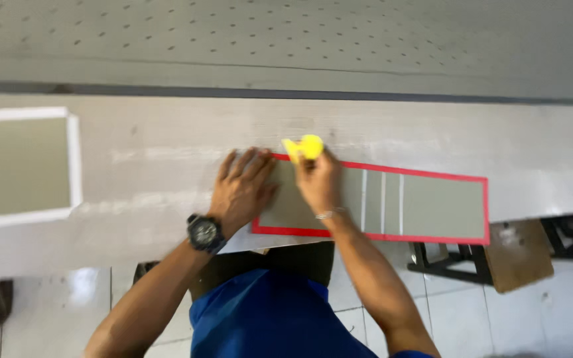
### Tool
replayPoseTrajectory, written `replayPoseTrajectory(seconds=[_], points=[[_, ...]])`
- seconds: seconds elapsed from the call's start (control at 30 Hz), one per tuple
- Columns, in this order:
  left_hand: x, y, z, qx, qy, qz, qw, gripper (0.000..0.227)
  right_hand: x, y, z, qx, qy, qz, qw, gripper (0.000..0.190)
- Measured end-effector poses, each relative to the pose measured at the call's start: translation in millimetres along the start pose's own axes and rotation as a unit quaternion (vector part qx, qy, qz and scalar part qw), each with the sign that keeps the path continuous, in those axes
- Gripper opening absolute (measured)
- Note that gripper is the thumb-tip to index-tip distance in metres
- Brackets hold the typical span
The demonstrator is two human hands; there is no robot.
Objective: The person uses a yellow plastic squeegee to smooth a transparent film onto rectangular panels with red borders. They repeatedly press and glide the tool across the film surface to remove air bubbles and ensure adhesion, working on multiple panels placed on a white workbench.
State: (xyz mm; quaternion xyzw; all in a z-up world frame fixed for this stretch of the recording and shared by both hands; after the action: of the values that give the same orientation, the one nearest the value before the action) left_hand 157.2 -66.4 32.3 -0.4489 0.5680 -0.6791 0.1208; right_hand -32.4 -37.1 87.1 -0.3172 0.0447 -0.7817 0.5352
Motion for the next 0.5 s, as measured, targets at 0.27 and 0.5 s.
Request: replayPoseTrajectory(seconds=[0.27, 0.5], points=[[9.4, -16.6, -13.9, 0.020, -0.009, 0.060, 0.998, 0.055, -26.2, -67.2, -94.1, -0.137, 0.068, -0.070, 0.986, 0.017], [6.9, -12.3, -17.2, 0.060, -0.010, 0.070, 0.996, 0.059, -94.6, -380.3, -273.7, -0.427, 0.190, -0.282, 0.838, 0.025]])
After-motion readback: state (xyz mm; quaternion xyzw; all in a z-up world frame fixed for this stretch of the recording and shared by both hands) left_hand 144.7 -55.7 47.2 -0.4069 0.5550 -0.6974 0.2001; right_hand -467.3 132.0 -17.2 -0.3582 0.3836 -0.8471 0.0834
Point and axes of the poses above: each hand's wrist, its own x-axis towards the middle knuckle, its own y-axis out of the palm, z = x × y, the point moved 3 cm from there along x, towards the middle knuckle, and after that the axes turned 15 degrees about x, right-handed, at the moved point
